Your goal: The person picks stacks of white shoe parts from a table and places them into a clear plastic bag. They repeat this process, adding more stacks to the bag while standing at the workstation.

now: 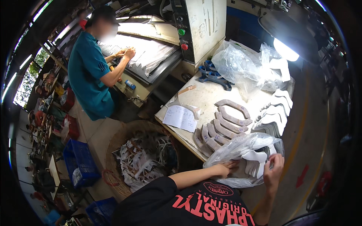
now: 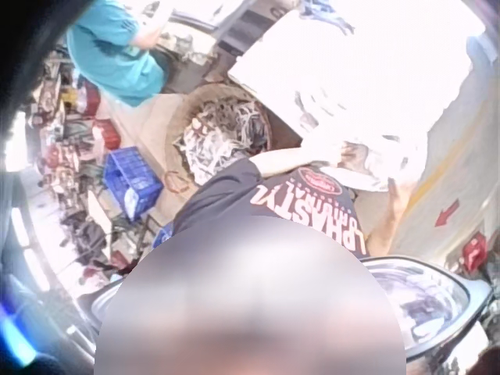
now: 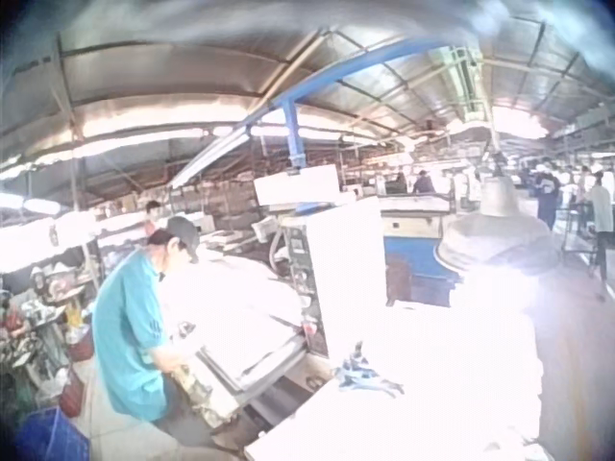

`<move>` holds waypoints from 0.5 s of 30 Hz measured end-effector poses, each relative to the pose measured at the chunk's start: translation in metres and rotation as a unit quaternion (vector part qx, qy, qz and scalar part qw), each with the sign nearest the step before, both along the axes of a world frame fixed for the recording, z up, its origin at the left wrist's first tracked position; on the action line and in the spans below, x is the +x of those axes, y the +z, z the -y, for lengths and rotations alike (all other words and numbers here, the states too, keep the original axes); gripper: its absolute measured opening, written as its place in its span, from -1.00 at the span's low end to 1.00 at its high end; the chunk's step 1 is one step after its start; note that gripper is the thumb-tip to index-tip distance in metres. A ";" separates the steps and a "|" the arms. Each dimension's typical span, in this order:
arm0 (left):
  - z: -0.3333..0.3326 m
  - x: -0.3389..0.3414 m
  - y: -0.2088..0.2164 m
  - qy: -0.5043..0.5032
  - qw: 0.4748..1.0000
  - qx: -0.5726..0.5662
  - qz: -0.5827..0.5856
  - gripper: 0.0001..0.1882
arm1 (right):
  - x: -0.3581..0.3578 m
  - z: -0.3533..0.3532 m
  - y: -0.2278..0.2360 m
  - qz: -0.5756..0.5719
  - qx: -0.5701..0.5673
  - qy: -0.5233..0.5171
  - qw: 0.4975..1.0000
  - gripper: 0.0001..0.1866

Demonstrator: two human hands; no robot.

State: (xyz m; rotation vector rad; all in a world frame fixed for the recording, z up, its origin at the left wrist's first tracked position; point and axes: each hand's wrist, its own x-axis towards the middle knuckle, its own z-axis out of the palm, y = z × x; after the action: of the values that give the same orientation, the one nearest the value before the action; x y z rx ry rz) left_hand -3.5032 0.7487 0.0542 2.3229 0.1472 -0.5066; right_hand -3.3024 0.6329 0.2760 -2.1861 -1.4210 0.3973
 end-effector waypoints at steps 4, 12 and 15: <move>-0.006 0.007 -0.008 -0.038 0.999 -0.004 -0.030 0.01 | -0.021 -0.022 -0.020 0.163 -0.049 0.024 0.985 -0.36; -0.008 0.013 -0.015 -0.065 0.995 0.046 -0.063 0.02 | -0.037 -0.037 -0.050 0.213 -0.088 0.001 0.973 -0.55; -0.008 0.016 -0.025 -0.068 0.995 0.039 -0.061 -0.08 | -0.038 -0.035 -0.061 0.215 -0.091 -0.004 0.972 -0.52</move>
State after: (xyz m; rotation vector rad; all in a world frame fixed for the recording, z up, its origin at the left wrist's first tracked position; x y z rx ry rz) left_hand -3.4868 0.7567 0.0290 2.3894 0.0691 -0.7234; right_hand -3.3400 0.6676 0.2154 -2.5364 -1.6508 0.0472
